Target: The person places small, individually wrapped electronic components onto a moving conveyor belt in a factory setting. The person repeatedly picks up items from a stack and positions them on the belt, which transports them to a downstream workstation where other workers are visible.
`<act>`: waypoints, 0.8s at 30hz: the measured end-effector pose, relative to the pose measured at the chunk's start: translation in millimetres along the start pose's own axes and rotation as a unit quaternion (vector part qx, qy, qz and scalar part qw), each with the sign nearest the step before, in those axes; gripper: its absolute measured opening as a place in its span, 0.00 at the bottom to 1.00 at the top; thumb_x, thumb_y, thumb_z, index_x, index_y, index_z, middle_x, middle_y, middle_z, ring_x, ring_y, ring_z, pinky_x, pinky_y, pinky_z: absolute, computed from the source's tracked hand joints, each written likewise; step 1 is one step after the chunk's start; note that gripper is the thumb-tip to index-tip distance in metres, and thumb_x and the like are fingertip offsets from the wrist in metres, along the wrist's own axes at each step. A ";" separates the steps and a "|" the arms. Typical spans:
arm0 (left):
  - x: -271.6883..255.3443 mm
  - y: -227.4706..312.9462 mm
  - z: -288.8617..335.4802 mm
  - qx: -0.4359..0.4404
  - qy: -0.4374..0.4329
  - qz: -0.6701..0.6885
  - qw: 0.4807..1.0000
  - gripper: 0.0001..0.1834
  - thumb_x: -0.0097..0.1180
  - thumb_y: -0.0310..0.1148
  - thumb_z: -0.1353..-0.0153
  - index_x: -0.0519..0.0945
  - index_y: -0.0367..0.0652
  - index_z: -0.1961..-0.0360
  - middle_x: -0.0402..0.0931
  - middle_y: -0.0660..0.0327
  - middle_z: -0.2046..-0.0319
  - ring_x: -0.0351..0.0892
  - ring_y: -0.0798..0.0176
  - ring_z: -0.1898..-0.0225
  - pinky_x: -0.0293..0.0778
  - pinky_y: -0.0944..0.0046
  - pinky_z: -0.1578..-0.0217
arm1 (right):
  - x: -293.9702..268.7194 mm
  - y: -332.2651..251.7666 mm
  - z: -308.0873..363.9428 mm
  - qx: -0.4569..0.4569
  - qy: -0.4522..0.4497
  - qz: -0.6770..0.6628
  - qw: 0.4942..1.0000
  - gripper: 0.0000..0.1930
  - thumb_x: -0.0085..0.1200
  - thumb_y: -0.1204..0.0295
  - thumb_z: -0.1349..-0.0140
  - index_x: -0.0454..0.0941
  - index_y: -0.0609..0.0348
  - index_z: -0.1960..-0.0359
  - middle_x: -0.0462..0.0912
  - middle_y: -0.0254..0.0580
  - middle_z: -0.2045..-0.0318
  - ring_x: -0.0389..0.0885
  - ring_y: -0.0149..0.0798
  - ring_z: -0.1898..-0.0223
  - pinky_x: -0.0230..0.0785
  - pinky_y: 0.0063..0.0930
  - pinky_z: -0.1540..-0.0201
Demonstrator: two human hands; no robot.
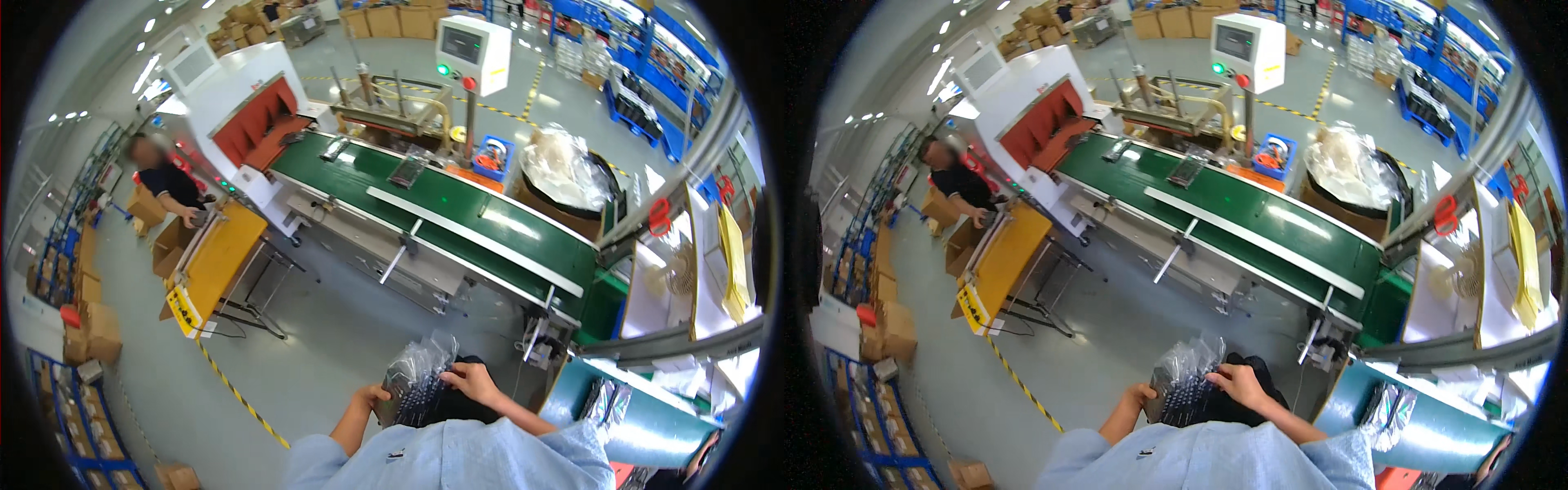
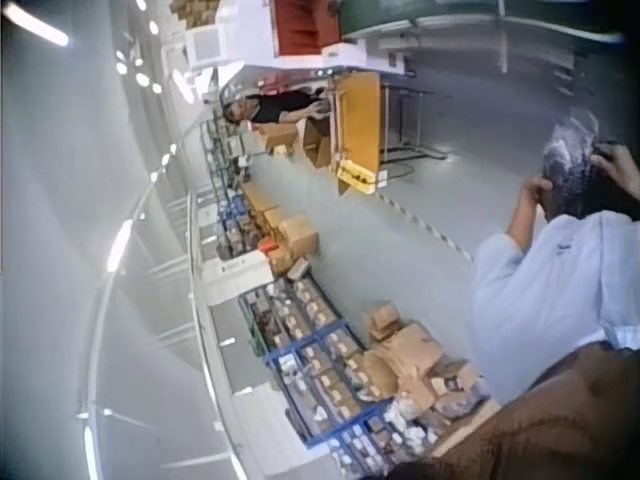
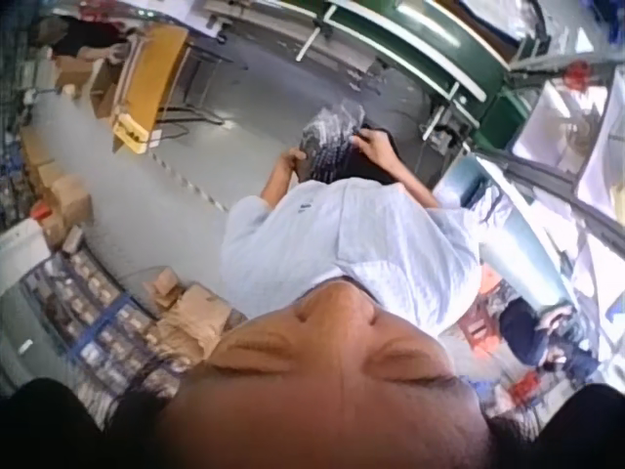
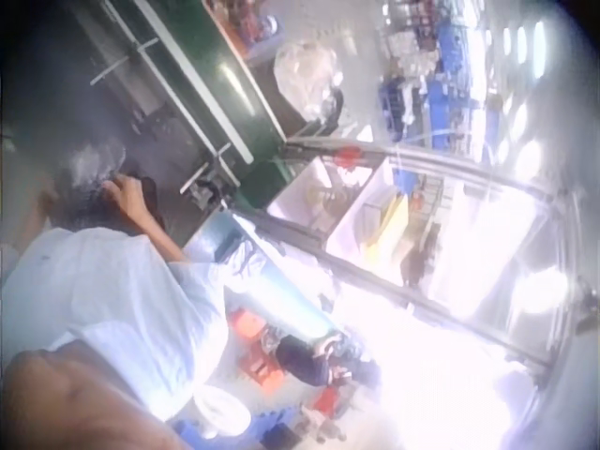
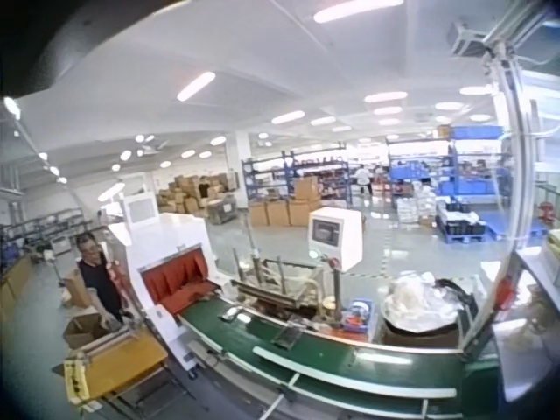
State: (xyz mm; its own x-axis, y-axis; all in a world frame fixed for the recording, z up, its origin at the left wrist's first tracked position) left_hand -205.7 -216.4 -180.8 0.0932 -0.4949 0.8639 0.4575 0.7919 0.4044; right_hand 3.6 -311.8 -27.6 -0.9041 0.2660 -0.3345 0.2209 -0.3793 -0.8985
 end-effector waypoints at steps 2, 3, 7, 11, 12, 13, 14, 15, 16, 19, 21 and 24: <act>-0.1 7.3 -0.3 0.017 0.011 0.003 1.000 0.42 0.59 0.43 0.58 0.59 0.42 0.41 0.64 0.50 0.47 0.66 0.50 0.48 0.62 0.51 0.47 | 1.4 14.9 -8.9 0.039 0.043 -0.050 0.997 0.15 0.53 0.63 0.43 0.76 0.67 0.69 0.78 0.39 0.80 0.76 0.27 0.79 0.69 0.22 0.74; -1.5 9.3 -2.1 0.025 0.016 0.009 1.000 0.42 0.59 0.43 0.58 0.58 0.42 0.41 0.64 0.50 0.47 0.66 0.50 0.48 0.62 0.51 0.47 | 0.6 15.9 -14.4 0.035 0.050 -0.048 0.997 0.14 0.54 0.65 0.43 0.77 0.67 0.67 0.78 0.41 0.79 0.76 0.27 0.78 0.70 0.22 0.73; -6.0 25.4 -0.2 0.063 0.042 0.038 0.996 0.42 0.59 0.44 0.58 0.58 0.43 0.41 0.63 0.50 0.47 0.65 0.49 0.48 0.61 0.50 0.46 | -6.2 23.6 -45.5 0.066 0.115 -0.132 0.982 0.12 0.51 0.70 0.44 0.77 0.65 0.63 0.79 0.42 0.77 0.76 0.27 0.76 0.69 0.21 0.72; -21.8 44.2 5.7 0.116 0.081 0.073 0.987 0.43 0.58 0.45 0.58 0.57 0.43 0.40 0.62 0.50 0.46 0.64 0.49 0.47 0.61 0.49 0.46 | -36.0 15.8 -87.7 0.017 0.151 -0.049 0.987 0.13 0.46 0.70 0.43 0.76 0.66 0.60 0.79 0.39 0.76 0.74 0.27 0.76 0.67 0.22 0.72; -26.9 49.9 6.7 0.129 0.090 0.083 0.984 0.43 0.58 0.46 0.58 0.57 0.43 0.40 0.62 0.50 0.46 0.64 0.48 0.47 0.61 0.49 0.46 | -49.7 26.0 -102.2 -0.008 0.193 -0.088 0.977 0.12 0.46 0.70 0.42 0.76 0.65 0.63 0.77 0.35 0.77 0.71 0.26 0.76 0.65 0.21 0.73; -30.8 54.1 9.5 0.147 0.100 0.095 0.980 0.43 0.58 0.46 0.58 0.57 0.43 0.40 0.62 0.50 0.46 0.64 0.48 0.47 0.61 0.49 0.46 | -68.4 26.8 -117.2 -0.017 0.209 -0.110 0.972 0.11 0.46 0.69 0.41 0.76 0.65 0.65 0.75 0.32 0.78 0.69 0.25 0.76 0.63 0.20 0.73; -35.4 61.3 12.3 0.168 0.114 0.107 0.973 0.43 0.58 0.46 0.58 0.57 0.44 0.40 0.61 0.50 0.46 0.64 0.48 0.47 0.61 0.49 0.46 | -91.8 24.2 -136.8 -0.025 0.224 -0.131 0.965 0.11 0.46 0.69 0.40 0.75 0.65 0.67 0.73 0.30 0.79 0.67 0.24 0.76 0.62 0.19 0.73; -39.3 69.1 16.2 0.192 0.130 0.123 0.965 0.43 0.57 0.46 0.58 0.57 0.44 0.40 0.61 0.50 0.46 0.63 0.48 0.47 0.60 0.49 0.46 | -118.3 18.2 -156.2 -0.014 0.241 -0.129 0.962 0.12 0.47 0.67 0.40 0.75 0.66 0.66 0.73 0.33 0.78 0.68 0.25 0.74 0.63 0.21 0.70; -41.4 74.8 21.6 0.218 0.146 0.139 0.955 0.43 0.57 0.47 0.58 0.56 0.44 0.40 0.61 0.50 0.45 0.63 0.48 0.47 0.60 0.49 0.46 | -145.5 11.5 -175.7 0.000 0.258 -0.127 0.958 0.14 0.47 0.64 0.39 0.75 0.66 0.65 0.74 0.37 0.76 0.69 0.27 0.73 0.65 0.23 0.66; -47.4 104.1 25.8 0.279 0.182 0.182 0.925 0.44 0.57 0.48 0.58 0.56 0.44 0.40 0.60 0.50 0.45 0.63 0.47 0.46 0.60 0.48 0.46 | -229.1 9.5 -237.1 -0.034 0.401 -0.098 0.910 0.14 0.46 0.65 0.39 0.74 0.67 0.64 0.75 0.39 0.77 0.69 0.28 0.73 0.64 0.25 0.67; -50.1 125.2 23.5 0.312 0.205 0.204 0.905 0.44 0.57 0.48 0.58 0.56 0.44 0.40 0.60 0.50 0.45 0.62 0.47 0.46 0.60 0.48 0.46 | -263.4 44.0 -295.4 -0.042 0.469 -0.116 0.875 0.15 0.45 0.65 0.39 0.74 0.67 0.64 0.76 0.42 0.76 0.70 0.30 0.73 0.64 0.27 0.67; -54.9 163.0 14.4 0.344 0.231 0.230 0.881 0.44 0.56 0.49 0.58 0.55 0.45 0.39 0.59 0.50 0.44 0.62 0.47 0.46 0.60 0.47 0.46 | -289.6 82.4 -372.1 0.050 0.514 -0.080 0.853 0.15 0.45 0.64 0.39 0.74 0.66 0.67 0.76 0.51 0.77 0.73 0.39 0.74 0.64 0.32 0.66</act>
State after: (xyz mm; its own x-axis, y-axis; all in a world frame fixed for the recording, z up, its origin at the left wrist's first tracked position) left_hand -149.0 -54.9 -158.0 0.5505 -0.0329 0.8342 -0.3522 0.8968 0.2678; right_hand 419.7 -90.4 -110.4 -0.1098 0.9382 -0.3282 0.0466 -0.3250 -0.9446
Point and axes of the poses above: each hand's wrist, its own z-axis away from the middle knuckle, its own x-axis out of the palm, y = z × x, the point moved 8 cm from there along -z, towards the middle knuckle
